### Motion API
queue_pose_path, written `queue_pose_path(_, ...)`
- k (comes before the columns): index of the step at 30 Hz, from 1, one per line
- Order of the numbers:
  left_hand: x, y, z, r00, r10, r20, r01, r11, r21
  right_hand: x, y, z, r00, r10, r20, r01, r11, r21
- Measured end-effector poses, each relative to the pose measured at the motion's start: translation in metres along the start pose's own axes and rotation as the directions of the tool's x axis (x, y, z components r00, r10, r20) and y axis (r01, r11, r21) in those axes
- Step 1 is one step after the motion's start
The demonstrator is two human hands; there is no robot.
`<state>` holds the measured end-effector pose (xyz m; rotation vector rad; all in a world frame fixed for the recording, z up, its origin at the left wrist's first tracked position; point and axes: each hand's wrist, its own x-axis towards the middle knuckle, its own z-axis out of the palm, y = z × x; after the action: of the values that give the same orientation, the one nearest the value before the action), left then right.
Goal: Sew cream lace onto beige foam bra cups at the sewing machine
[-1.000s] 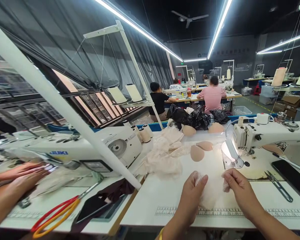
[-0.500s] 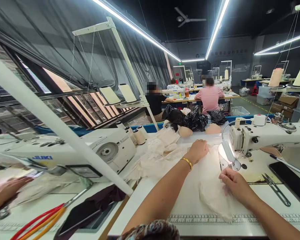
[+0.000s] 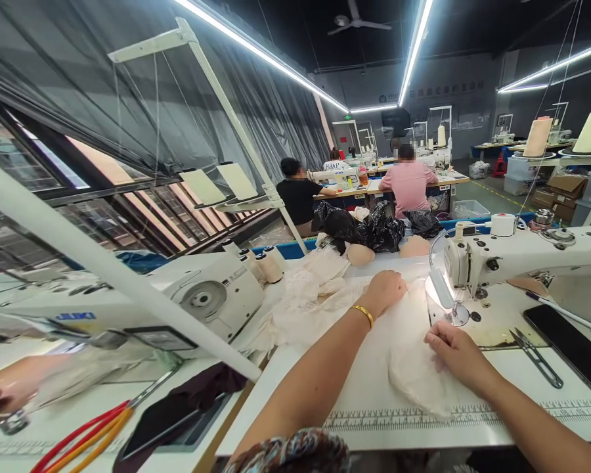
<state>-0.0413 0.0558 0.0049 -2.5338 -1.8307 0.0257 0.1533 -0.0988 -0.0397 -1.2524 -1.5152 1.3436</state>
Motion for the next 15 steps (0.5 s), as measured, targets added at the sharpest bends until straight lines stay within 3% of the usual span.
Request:
queue_pose_path(6,0.003,0.008,-0.005,0.997,-0.020,-0.075,0.013,0.995,-0.102,0.003,0.008,-0.001,0.999,-0.033,-0.003,0.033,0.999,0.020)
queue_pose_path(9,0.000,0.011,-0.009,0.982,-0.065,-0.178,0.022,0.972,-0.233,0.004,0.008,-0.003,1.000,-0.029,0.006,0.029,0.998,0.055)
queue_pose_path(12,-0.017,0.009,-0.017,0.920,-0.177,-0.350,0.008,0.901,-0.433,0.003,0.005,-0.007,1.000,-0.013,0.008,0.012,0.994,0.105)
queue_pose_path(15,-0.053,0.006,-0.024,0.813,-0.343,-0.470,-0.067,0.746,-0.662,0.000,0.001,-0.010,1.000,0.017,0.001,-0.017,0.990,0.138)
